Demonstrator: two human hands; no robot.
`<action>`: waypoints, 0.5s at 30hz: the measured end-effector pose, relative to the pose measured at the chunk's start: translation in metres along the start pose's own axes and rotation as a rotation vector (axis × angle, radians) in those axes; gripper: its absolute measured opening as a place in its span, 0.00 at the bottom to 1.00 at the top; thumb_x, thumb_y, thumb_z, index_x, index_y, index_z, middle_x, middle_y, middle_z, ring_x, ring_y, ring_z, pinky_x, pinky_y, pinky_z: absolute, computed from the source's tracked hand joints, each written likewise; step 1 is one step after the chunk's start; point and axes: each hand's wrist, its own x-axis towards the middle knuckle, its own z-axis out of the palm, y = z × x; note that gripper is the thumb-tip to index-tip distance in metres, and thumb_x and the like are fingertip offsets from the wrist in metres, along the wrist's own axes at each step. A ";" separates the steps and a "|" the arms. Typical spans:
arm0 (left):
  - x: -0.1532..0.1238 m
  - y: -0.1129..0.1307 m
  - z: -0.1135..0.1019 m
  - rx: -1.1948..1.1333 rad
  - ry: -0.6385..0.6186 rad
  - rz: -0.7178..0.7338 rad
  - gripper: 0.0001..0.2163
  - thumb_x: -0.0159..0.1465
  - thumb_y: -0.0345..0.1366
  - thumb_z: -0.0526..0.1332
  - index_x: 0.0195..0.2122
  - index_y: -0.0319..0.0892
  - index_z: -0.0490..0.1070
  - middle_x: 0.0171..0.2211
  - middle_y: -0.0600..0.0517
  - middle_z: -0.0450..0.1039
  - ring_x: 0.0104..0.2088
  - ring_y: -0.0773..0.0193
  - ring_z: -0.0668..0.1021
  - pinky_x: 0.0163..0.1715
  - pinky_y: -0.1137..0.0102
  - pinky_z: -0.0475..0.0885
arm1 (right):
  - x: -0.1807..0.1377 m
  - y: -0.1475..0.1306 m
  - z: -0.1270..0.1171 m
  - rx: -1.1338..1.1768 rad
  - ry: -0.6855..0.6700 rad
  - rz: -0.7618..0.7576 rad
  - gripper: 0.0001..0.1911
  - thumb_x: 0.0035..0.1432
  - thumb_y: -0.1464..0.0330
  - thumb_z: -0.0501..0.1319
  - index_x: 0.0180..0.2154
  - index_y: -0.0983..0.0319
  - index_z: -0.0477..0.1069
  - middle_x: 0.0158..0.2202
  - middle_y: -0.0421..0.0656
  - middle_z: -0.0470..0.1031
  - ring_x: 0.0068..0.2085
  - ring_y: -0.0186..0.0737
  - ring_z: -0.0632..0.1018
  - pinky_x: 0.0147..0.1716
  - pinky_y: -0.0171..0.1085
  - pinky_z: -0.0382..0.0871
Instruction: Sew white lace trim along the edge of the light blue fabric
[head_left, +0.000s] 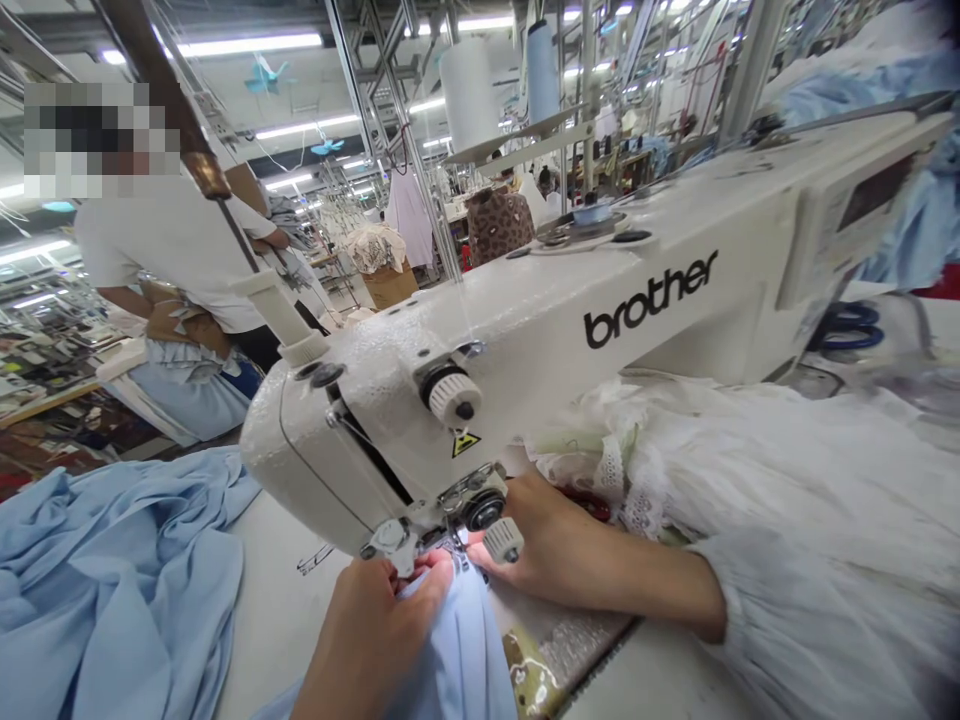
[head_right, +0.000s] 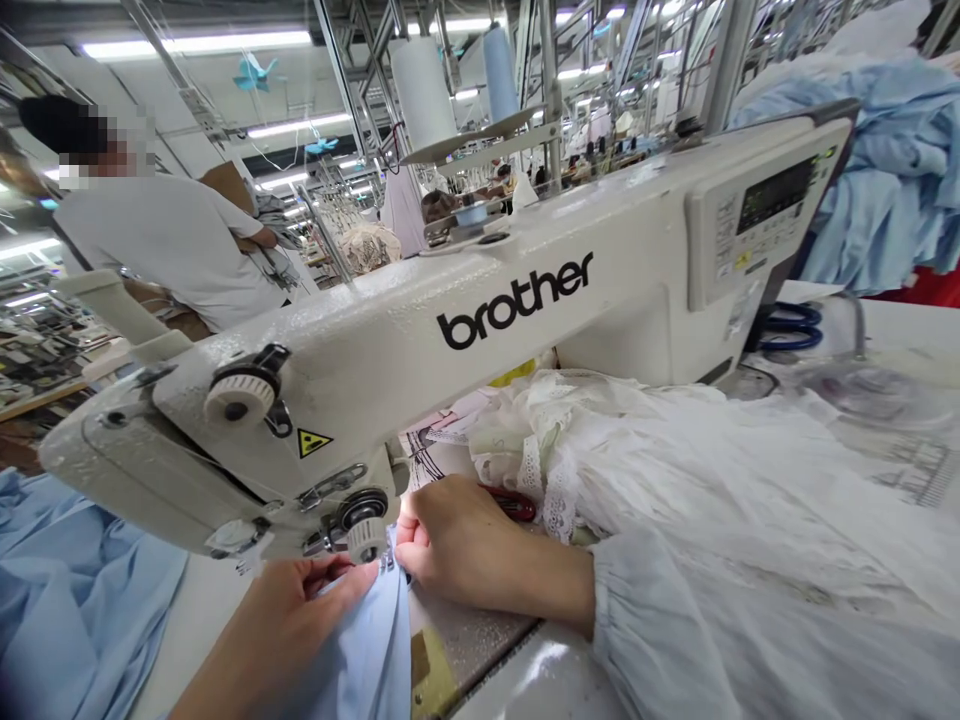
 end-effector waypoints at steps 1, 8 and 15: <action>0.000 0.001 0.000 -0.001 -0.004 0.002 0.17 0.51 0.49 0.60 0.19 0.39 0.73 0.17 0.52 0.69 0.21 0.62 0.71 0.20 0.72 0.60 | 0.000 -0.001 -0.001 -0.005 0.000 0.001 0.08 0.50 0.73 0.63 0.21 0.61 0.69 0.21 0.41 0.71 0.24 0.36 0.70 0.24 0.33 0.58; -0.001 0.004 0.000 0.016 -0.005 0.006 0.18 0.52 0.50 0.59 0.19 0.39 0.74 0.17 0.50 0.70 0.24 0.59 0.74 0.21 0.72 0.59 | 0.003 0.001 -0.004 -0.014 -0.040 -0.022 0.10 0.49 0.73 0.63 0.19 0.62 0.66 0.20 0.40 0.70 0.22 0.34 0.68 0.23 0.33 0.56; -0.002 0.005 0.001 0.025 0.012 0.019 0.17 0.52 0.49 0.58 0.16 0.41 0.70 0.21 0.50 0.73 0.25 0.61 0.74 0.18 0.73 0.55 | 0.005 0.003 -0.004 0.020 -0.086 -0.083 0.09 0.50 0.76 0.61 0.20 0.62 0.68 0.21 0.40 0.72 0.26 0.36 0.72 0.28 0.33 0.61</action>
